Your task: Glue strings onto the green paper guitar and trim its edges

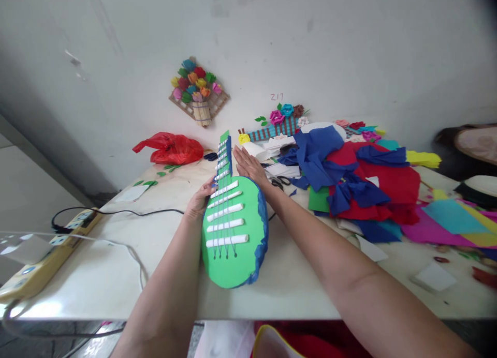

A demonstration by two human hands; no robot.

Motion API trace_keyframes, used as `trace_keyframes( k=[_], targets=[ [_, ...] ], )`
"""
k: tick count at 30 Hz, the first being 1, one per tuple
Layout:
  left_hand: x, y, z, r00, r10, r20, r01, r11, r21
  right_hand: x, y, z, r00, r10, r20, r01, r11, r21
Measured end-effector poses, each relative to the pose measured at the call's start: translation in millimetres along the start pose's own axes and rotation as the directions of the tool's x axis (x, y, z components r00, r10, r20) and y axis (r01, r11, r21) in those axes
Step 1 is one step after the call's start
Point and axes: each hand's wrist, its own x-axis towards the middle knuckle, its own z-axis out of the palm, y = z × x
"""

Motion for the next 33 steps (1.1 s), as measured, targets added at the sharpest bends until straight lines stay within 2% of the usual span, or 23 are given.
trace_keyframes(
  k=[7,17,26,33],
  targets=[
    [1,-2,-1.6,0.998,0.000,0.061,0.000,1.000,-0.002,-2,-2,0,0.998,-0.067,-0.011,0.066,0.994,-0.089],
    [1,-1,0.7,1.000,0.010,0.016,-0.010,1.000,-0.020,-4,-1,2,0.984,-0.165,-0.067,0.145,0.962,-0.232],
    [-2,4,6.2,1.000,0.029,-0.005,-0.029,0.998,-0.064,-7,-6,0,0.978,-0.208,-0.022,0.197,0.954,-0.227],
    [-2,3,2.7,0.999,0.039,-0.024,-0.041,0.997,-0.062,-10,-13,-2,0.972,-0.233,0.009,0.229,0.945,-0.231]
  ],
)
